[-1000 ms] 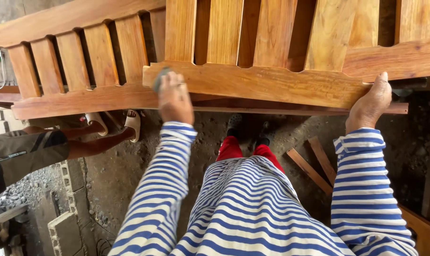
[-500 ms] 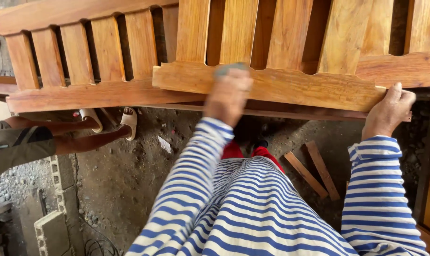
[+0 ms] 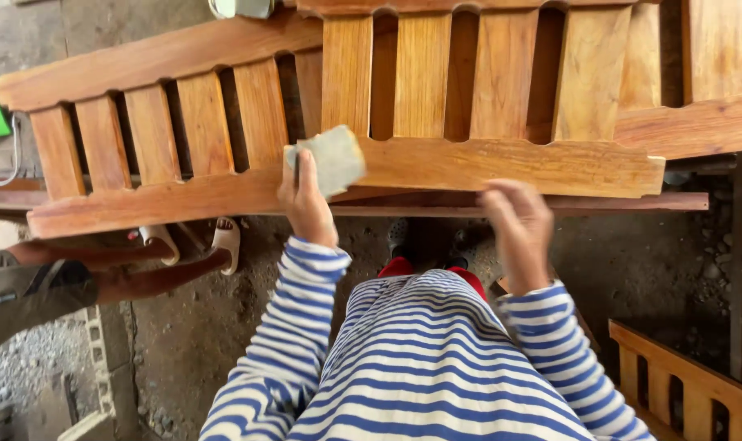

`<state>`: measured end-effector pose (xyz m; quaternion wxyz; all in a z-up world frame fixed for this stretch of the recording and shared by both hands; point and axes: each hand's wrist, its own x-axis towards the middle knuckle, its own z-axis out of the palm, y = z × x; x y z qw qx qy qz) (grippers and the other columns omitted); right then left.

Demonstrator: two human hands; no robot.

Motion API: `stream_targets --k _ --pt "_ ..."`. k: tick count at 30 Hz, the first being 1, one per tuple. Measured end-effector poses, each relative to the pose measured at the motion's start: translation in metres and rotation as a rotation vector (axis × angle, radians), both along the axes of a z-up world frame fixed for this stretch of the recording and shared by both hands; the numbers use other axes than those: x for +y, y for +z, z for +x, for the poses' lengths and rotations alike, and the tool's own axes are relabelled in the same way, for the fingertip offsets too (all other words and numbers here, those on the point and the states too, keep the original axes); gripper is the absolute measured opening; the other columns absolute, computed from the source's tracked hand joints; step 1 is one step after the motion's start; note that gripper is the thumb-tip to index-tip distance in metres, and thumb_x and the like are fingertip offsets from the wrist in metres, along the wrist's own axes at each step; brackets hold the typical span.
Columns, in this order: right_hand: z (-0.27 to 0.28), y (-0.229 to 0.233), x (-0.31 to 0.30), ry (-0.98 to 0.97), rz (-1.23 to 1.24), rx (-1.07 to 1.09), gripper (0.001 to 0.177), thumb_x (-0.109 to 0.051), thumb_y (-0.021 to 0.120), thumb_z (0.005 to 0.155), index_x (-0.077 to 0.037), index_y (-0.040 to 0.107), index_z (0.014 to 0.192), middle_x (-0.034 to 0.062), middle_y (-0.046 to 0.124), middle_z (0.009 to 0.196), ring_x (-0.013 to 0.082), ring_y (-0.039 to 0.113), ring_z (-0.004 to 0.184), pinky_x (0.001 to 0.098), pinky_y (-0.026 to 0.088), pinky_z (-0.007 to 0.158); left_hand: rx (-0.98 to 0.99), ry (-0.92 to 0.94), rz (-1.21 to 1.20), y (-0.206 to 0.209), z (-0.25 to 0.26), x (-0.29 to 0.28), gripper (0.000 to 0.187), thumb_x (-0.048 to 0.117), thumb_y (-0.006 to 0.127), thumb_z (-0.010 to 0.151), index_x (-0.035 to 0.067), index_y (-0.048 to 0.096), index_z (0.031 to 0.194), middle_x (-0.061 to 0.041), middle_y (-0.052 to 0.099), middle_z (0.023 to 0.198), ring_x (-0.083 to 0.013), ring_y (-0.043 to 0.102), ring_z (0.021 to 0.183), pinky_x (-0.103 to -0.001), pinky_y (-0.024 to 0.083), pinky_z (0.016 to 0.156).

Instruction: The person sands a wooden chair backrest with a sanding block, moving it along the slats and edges. They flip the piece over to sand the other side and continue smoothing the surface.

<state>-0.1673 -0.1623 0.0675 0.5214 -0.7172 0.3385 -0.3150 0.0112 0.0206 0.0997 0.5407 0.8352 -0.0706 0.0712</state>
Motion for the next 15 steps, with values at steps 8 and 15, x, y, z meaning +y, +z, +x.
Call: stream_targets --k 8,15 --pt "0.050 -0.036 0.090 0.203 0.799 -0.184 0.048 -0.020 0.066 0.100 -0.005 0.056 0.144 0.0167 0.064 0.134 0.0202 0.057 0.123 0.0431 0.050 0.104 1.017 0.206 -0.781 -0.035 -0.058 -0.048 0.037 0.045 0.066 0.097 0.013 0.068 0.116 -0.012 0.075 0.110 -0.0291 0.074 0.091 -0.045 0.064 0.070" --pt "0.042 -0.038 0.038 -0.355 0.415 -0.180 0.018 -0.013 0.062 0.103 -0.010 0.072 0.117 0.0049 0.072 0.104 0.0097 0.060 0.095 0.0326 0.052 0.093 0.938 -0.196 -0.480 -0.036 -0.051 -0.025 0.053 0.051 0.044 0.105 0.011 0.072 0.125 -0.017 0.077 0.093 -0.0285 0.077 0.078 -0.036 0.063 0.055"
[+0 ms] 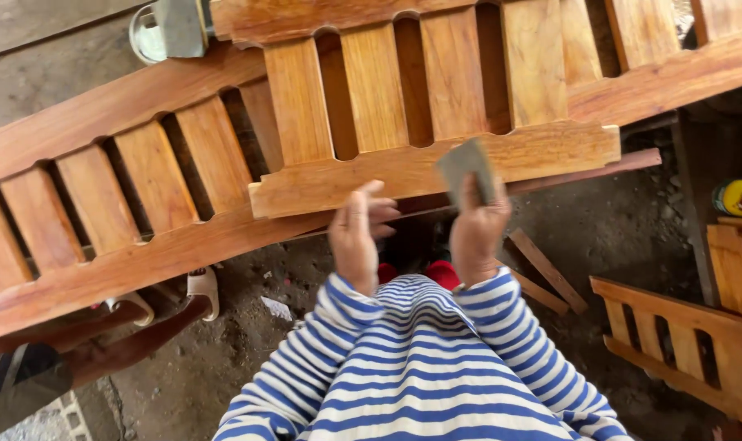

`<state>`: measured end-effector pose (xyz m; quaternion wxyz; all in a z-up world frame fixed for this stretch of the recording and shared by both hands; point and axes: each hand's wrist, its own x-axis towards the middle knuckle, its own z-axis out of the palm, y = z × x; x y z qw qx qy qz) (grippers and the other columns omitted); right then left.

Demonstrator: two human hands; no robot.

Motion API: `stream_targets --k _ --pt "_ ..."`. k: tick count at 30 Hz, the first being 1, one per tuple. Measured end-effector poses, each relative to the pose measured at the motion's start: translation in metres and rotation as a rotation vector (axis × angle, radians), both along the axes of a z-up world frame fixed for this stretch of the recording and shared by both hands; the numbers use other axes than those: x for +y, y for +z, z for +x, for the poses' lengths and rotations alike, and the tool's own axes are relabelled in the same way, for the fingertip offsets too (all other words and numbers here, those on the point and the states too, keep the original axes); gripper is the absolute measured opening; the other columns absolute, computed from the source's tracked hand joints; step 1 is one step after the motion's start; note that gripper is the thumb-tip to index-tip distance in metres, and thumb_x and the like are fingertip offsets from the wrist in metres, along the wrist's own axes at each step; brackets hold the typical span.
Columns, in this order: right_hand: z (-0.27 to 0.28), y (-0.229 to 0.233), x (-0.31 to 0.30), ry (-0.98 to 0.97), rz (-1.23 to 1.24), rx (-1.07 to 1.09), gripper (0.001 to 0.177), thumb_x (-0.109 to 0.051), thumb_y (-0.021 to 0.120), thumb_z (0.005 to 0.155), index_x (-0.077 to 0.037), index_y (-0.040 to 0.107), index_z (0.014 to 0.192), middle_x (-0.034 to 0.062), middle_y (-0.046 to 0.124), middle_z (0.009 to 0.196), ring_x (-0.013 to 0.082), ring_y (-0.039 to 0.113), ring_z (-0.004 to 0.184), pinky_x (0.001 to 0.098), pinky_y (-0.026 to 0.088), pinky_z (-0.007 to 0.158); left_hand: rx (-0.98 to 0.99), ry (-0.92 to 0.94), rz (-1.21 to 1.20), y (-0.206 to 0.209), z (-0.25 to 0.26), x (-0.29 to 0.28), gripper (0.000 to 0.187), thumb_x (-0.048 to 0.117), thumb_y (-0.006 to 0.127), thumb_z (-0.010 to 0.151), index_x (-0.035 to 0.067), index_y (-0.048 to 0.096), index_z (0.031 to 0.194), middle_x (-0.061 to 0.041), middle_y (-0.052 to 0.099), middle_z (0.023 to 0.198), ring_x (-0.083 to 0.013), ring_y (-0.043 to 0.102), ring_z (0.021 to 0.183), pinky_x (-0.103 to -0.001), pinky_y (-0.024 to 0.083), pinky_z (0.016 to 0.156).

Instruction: The person sands a wooden chair backrest with a sanding block, moving it along the slats and edges. They flip the piece over to sand the other side and continue smoothing the surface.

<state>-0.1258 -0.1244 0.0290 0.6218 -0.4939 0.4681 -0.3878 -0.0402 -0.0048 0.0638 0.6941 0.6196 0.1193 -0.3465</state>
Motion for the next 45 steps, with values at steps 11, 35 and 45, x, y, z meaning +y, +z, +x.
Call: stream_targets --k 11,35,45 --pt "-0.024 -0.008 -0.067 0.310 -1.224 0.700 0.043 0.008 0.079 0.074 -0.003 0.076 0.116 0.0160 0.069 0.124 0.0354 0.063 0.118 0.0464 0.044 0.108 -1.513 -0.380 0.716 -0.058 0.107 0.032 0.033 0.020 0.065 0.099 0.012 0.068 0.131 -0.015 0.059 0.137 -0.0384 0.054 0.132 -0.049 0.042 0.110" --pt "0.021 -0.027 0.022 0.324 -1.088 0.579 0.038 -0.010 0.080 0.081 -0.017 0.076 0.119 0.0080 0.071 0.120 0.0310 0.066 0.119 0.0450 0.049 0.108 -1.599 -0.422 0.841 -0.057 0.105 0.028 0.034 0.025 0.064 0.097 0.012 0.071 0.128 -0.015 0.060 0.141 -0.0381 0.053 0.134 -0.050 0.043 0.108" --pt "-0.103 -0.067 -0.171 0.062 -1.278 0.815 0.025 0.004 0.072 0.090 -0.008 0.081 0.111 0.0080 0.074 0.115 0.0313 0.069 0.111 0.0443 0.053 0.100 -1.591 -0.380 0.838 -0.059 0.105 0.029 0.033 0.025 0.066 0.095 0.014 0.073 0.126 -0.013 0.062 0.139 -0.0362 0.054 0.135 -0.049 0.042 0.109"
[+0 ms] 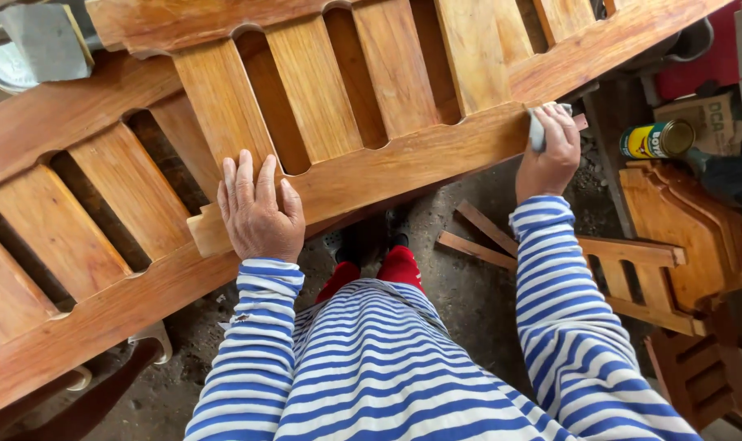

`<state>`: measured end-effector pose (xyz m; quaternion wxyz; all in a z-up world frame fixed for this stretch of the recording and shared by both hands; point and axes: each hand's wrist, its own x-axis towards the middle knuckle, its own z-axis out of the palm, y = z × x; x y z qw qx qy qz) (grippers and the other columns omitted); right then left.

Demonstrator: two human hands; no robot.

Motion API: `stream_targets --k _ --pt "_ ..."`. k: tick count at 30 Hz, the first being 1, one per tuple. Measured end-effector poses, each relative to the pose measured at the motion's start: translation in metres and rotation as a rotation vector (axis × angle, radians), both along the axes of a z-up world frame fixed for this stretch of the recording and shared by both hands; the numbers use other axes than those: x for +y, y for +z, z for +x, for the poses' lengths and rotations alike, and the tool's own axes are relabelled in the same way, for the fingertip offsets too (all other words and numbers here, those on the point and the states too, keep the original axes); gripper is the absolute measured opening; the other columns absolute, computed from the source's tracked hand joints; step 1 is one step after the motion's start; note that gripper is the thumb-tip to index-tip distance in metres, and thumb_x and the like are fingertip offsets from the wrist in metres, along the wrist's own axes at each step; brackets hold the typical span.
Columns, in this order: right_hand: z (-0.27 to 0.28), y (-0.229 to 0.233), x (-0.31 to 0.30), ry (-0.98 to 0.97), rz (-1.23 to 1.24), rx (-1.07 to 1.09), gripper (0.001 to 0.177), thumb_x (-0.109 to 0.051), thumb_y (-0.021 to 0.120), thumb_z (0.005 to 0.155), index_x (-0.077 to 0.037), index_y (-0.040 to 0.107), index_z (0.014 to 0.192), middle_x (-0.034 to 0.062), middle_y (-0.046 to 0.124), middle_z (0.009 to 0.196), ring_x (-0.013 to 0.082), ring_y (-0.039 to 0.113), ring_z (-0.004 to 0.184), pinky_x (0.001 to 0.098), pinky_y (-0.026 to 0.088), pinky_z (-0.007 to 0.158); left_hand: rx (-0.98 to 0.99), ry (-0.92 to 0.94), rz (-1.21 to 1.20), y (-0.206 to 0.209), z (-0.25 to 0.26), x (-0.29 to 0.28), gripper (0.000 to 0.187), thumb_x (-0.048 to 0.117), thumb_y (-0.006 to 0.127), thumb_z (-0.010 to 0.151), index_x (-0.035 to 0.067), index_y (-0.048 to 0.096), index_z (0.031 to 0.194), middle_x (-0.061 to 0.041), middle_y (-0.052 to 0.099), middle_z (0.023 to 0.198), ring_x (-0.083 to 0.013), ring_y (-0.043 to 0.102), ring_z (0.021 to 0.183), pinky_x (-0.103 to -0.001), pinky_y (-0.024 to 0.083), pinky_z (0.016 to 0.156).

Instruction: The person sands a wooden chair backrest with a sanding block, moving it along the slats and edges. They flip the piece over to sand the other side and continue smoothing the surface.

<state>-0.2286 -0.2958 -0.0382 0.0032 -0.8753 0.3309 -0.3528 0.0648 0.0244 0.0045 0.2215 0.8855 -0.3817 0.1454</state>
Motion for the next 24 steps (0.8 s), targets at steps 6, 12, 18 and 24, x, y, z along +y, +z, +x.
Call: stream_targets --k 6,12,18,24 --pt "0.080 0.025 0.107 -0.117 0.068 -0.063 0.029 0.005 0.073 0.082 -0.010 0.079 0.107 0.0092 0.075 0.111 0.0328 0.069 0.109 0.0456 0.052 0.100 -0.008 0.010 0.009 0.000 -0.001 -0.001 0.033 0.025 0.065 0.094 0.014 0.074 0.124 -0.012 0.062 0.140 -0.0352 0.054 0.135 -0.048 0.042 0.109" --pt "0.058 0.033 0.087 0.270 0.219 -0.034 0.048 0.010 0.056 0.079 -0.011 0.077 0.117 0.0081 0.072 0.120 0.0326 0.067 0.118 0.0464 0.052 0.106 0.034 -0.057 0.006 0.003 0.000 -0.005 0.037 0.022 0.065 0.092 0.013 0.071 0.127 -0.015 0.062 0.139 -0.0378 0.055 0.133 -0.051 0.042 0.107" --pt "0.000 -0.007 -0.002 -0.037 -0.012 -0.084 0.015 0.002 0.069 0.092 0.000 0.079 0.103 0.0121 0.076 0.104 0.0344 0.072 0.105 0.0424 0.053 0.100 0.012 -0.010 0.007 -0.002 -0.001 -0.002 0.036 0.023 0.064 0.093 0.014 0.074 0.126 -0.013 0.062 0.140 -0.0365 0.054 0.135 -0.049 0.041 0.109" --pt "0.132 0.036 0.139 -0.028 0.084 -0.218 0.015 0.004 0.076 0.085 -0.007 0.079 0.095 0.0103 0.075 0.099 0.0336 0.072 0.100 0.0454 0.053 0.101 -0.029 0.003 0.024 -0.001 -0.001 -0.004 0.036 0.025 0.062 0.094 0.015 0.073 0.126 -0.012 0.062 0.139 -0.0355 0.054 0.134 -0.049 0.041 0.109"
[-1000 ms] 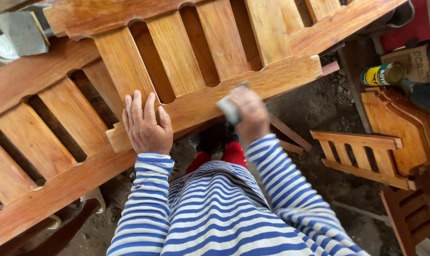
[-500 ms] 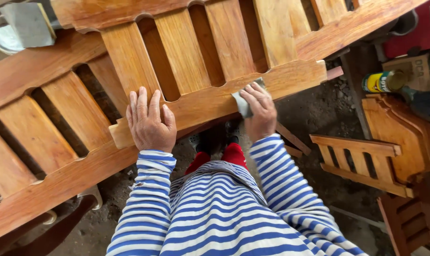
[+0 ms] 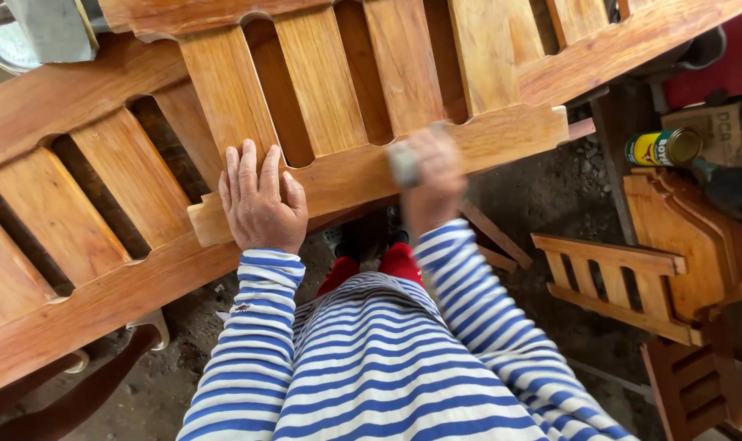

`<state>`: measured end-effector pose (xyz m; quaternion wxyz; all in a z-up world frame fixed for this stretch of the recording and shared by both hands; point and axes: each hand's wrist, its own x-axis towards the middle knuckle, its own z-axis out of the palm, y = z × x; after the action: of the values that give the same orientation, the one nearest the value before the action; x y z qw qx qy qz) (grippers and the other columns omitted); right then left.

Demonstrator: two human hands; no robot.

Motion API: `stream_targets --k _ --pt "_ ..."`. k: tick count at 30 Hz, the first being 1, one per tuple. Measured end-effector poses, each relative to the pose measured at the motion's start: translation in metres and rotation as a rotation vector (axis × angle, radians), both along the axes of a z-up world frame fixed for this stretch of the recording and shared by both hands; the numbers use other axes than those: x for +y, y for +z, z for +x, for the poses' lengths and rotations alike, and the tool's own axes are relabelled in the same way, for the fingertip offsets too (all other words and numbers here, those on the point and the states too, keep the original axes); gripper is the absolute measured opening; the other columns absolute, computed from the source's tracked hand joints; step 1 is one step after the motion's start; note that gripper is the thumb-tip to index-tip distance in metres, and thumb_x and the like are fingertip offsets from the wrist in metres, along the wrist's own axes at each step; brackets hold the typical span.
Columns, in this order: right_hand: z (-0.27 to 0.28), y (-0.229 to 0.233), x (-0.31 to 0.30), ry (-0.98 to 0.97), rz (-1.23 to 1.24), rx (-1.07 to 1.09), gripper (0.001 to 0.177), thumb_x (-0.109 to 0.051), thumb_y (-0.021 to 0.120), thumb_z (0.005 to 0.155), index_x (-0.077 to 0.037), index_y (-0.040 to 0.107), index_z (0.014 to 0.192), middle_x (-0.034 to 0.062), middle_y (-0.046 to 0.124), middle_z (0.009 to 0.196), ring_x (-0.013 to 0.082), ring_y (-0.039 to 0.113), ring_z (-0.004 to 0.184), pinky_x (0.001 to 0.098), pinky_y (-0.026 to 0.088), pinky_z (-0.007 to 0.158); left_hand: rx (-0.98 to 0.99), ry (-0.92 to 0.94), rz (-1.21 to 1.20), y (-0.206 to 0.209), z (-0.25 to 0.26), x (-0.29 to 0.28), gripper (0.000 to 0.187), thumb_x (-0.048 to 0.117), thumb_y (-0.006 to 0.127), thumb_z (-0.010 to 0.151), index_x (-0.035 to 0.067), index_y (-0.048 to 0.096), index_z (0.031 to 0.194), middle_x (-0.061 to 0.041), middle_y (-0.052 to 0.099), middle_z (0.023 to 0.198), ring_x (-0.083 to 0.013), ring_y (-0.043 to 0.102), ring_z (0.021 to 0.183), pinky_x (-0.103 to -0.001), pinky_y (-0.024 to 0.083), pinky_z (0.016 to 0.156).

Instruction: The person sands a wooden chair backrest with a sanding block, moving it along the slats and edges. They flip the piece over to sand the other side and continue smoothing the surface.

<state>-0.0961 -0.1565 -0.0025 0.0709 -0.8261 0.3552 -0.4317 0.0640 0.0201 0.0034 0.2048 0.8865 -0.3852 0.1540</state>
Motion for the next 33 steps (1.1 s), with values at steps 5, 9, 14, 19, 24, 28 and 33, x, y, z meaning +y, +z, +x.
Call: stream_targets --k 5,9,14,19,24,28,33 --pt "0.028 -0.008 0.054 0.460 0.151 0.091 0.029 -0.008 0.081 0.080 -0.013 0.077 0.109 0.0032 0.073 0.117 0.0260 0.069 0.115 0.0409 0.054 0.103 0.011 -0.033 0.027 0.001 0.002 0.003 0.038 0.024 0.061 0.093 0.014 0.071 0.129 -0.014 0.060 0.140 -0.0373 0.054 0.133 -0.050 0.042 0.108" --pt "-0.020 -0.011 -0.033 0.397 0.048 0.053 0.013 0.004 0.072 0.086 -0.004 0.075 0.096 0.0116 0.072 0.101 0.0317 0.070 0.102 0.0423 0.055 0.095 0.007 -0.011 0.006 0.001 0.002 0.002 0.037 0.024 0.061 0.094 0.015 0.072 0.129 -0.013 0.060 0.140 -0.0356 0.053 0.135 -0.048 0.041 0.109" --pt "-0.140 -0.042 -0.163 -0.029 -0.056 0.140 0.005 -0.009 0.083 0.093 -0.005 0.079 0.092 0.0032 0.075 0.099 0.0262 0.075 0.100 0.0359 0.056 0.096 0.008 0.007 -0.022 0.000 0.000 0.000 0.037 0.023 0.063 0.092 0.015 0.073 0.127 -0.012 0.062 0.139 -0.0353 0.054 0.134 -0.049 0.041 0.108" --pt "-0.044 -0.027 -0.057 -0.074 0.003 -0.046 0.008 -0.003 0.078 0.086 -0.006 0.079 0.093 0.0083 0.075 0.096 0.0303 0.073 0.096 0.0398 0.054 0.093 0.013 0.016 -0.025 -0.001 0.001 0.000 0.037 0.023 0.062 0.093 0.016 0.073 0.127 -0.012 0.062 0.139 -0.0351 0.054 0.134 -0.049 0.041 0.108" --pt "-0.010 0.000 0.056 0.423 0.227 0.074 0.045 0.013 0.064 0.074 -0.005 0.075 0.114 0.0130 0.072 0.119 0.0369 0.066 0.120 0.0480 0.050 0.108 -0.010 -0.015 0.012 0.001 0.003 0.001 0.038 0.022 0.062 0.093 0.015 0.072 0.129 -0.014 0.061 0.139 -0.0356 0.054 0.134 -0.049 0.042 0.108" --pt "-0.051 0.016 0.001 0.306 0.091 0.119 0.032 0.009 0.066 0.081 -0.009 0.079 0.105 0.0088 0.075 0.109 0.0325 0.070 0.110 0.0427 0.053 0.101 0.003 -0.023 0.008 -0.002 0.000 0.003 0.038 0.022 0.063 0.092 0.015 0.073 0.128 -0.013 0.061 0.139 -0.0358 0.054 0.134 -0.049 0.041 0.108" --pt "-0.156 -0.043 -0.146 -0.110 -0.186 0.210 0.009 -0.010 0.074 0.095 -0.002 0.077 0.096 0.0138 0.073 0.098 0.0354 0.071 0.095 0.0451 0.056 0.089 -0.015 -0.004 -0.006 -0.002 0.001 0.001 0.037 0.023 0.063 0.093 0.017 0.073 0.127 -0.010 0.062 0.139 -0.0341 0.054 0.133 -0.048 0.041 0.108"
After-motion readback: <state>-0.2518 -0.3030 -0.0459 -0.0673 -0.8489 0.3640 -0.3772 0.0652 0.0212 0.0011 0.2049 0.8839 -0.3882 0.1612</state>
